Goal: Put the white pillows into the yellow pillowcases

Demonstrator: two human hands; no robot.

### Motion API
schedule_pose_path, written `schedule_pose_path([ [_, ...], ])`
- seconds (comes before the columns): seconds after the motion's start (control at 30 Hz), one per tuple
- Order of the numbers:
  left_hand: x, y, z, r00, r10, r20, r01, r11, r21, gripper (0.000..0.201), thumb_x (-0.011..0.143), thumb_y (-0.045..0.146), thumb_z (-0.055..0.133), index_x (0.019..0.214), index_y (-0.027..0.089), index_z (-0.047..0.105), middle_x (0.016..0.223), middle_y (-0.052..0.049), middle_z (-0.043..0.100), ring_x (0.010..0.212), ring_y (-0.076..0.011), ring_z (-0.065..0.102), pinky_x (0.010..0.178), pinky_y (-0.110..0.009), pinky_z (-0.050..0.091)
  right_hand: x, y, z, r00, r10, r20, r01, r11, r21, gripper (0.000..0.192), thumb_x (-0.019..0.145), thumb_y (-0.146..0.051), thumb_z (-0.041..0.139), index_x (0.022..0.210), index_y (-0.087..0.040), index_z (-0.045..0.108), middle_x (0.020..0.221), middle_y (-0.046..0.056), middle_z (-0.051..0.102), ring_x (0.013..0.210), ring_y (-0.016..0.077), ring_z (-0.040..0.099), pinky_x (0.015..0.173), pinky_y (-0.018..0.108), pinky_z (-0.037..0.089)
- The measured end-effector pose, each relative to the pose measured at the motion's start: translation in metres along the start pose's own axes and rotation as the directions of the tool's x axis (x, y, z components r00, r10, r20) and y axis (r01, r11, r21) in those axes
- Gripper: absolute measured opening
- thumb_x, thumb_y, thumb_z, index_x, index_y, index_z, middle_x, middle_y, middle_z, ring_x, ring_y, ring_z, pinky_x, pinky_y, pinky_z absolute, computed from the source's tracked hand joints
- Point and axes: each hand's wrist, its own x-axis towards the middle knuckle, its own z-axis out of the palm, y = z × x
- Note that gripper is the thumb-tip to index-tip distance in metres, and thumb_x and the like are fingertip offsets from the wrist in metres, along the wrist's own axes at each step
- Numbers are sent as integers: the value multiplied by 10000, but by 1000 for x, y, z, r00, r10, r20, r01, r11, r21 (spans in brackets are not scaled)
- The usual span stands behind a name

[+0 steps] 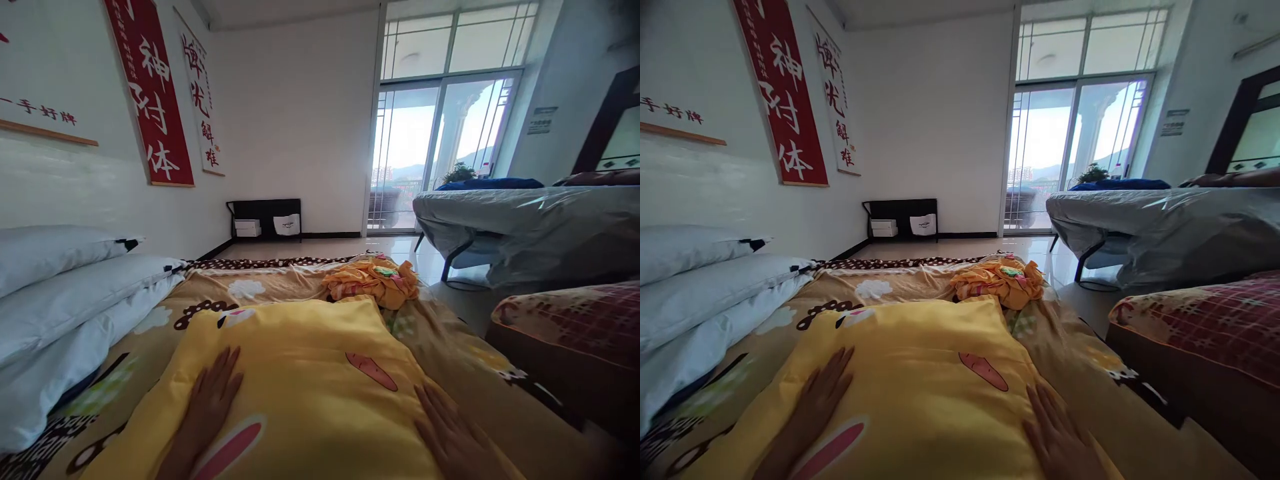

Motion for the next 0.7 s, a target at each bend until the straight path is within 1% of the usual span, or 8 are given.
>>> schedule_pose_path([
  [0.13, 1, -4, 5, 1000, 18, -10, -18, 1000, 8, 569, 962, 417, 134, 1505, 254, 164, 1583, 4, 154, 1463, -157, 103, 1178, -498, 104, -2, 27, -3, 1000, -8, 0, 8, 999, -41, 507, 816, -416, 402, 1285, -356, 586, 1410, -13, 470, 1347, 286, 367, 1092, 488, 364],
  [0.23, 2, -6, 11, 998, 40, -45, -40, 999, 10, 557, 965, 412, 169, 1500, 258, 185, 1576, -4, 186, 1459, -164, 132, 1174, -503, 135, 35, -1, -27, 993, -6, -118, -6, 996, -94, 507, 848, -409, 365, 1280, -294, 604, 1424, 77, 459, 1331, 298, 396, 1024, 485, 407],
  [0.33, 3, -8, 16, 994, 33, -102, -33, 999, 2, 536, 969, 402, 193, 1489, 273, 225, 1567, -21, 226, 1452, -175, 166, 1165, -515, 162, 93, -87, -63, 965, -177, -193, 156, 981, -119, 550, 896, -413, 349, 1356, -164, 520, 1468, 124, 400, 1403, 277, 275, 1099, 484, 295],
  [0.4, 3, -8, 16, 993, 29, -113, -30, 1000, -7, 527, 974, 395, 189, 1486, 281, 230, 1567, -27, 225, 1452, -176, 170, 1162, -519, 167, 132, -161, -81, 944, -285, -166, 279, 959, -59, 563, 930, -420, 340, 1426, -163, 410, 1514, 110, 323, 1420, 233, 241, 1125, 460, 243],
  [0.47, 3, -8, 16, 994, 34, -104, -35, 999, -8, 527, 974, 392, 189, 1488, 278, 223, 1571, -26, 211, 1454, -173, 156, 1163, -513, 166, 164, -230, -85, 924, -369, -105, 377, 924, 66, 567, 951, -438, 335, 1453, -176, 353, 1526, 101, 302, 1434, 202, 195, 1141, 431, 202],
  [0.57, 3, -9, 18, 995, 36, -93, -33, 999, 36, 527, 970, 356, 189, 1486, 262, 238, 1569, -22, 213, 1452, -163, 168, 1168, -488, 165, 191, -295, -58, 927, -375, 32, 354, 899, 258, 565, 966, -475, 315, 1471, -221, 307, 1553, 72, 243, 1444, 188, 151, 1155, 457, 140],
  [0.63, 4, -10, 21, 994, 37, -101, -30, 998, 63, 527, 964, 328, 189, 1478, 250, 270, 1561, -21, 237, 1447, -156, 186, 1172, -473, 163, 197, -309, -25, 930, -336, 149, 280, 910, 305, 554, 966, -460, 325, 1452, -195, 352, 1534, 99, 289, 1433, 216, 196, 1146, 480, 160],
  [0.7, 6, -10, 24, 993, 25, -114, -20, 998, 52, 526, 957, 325, 200, 1466, 247, 308, 1554, -18, 263, 1445, -156, 196, 1175, -470, 156, 197, -307, 7, 931, -305, 202, 234, 921, 312, 529, 975, -426, 303, 1427, -168, 401, 1512, 119, 333, 1419, 239, 240, 1138, 496, 177],
])
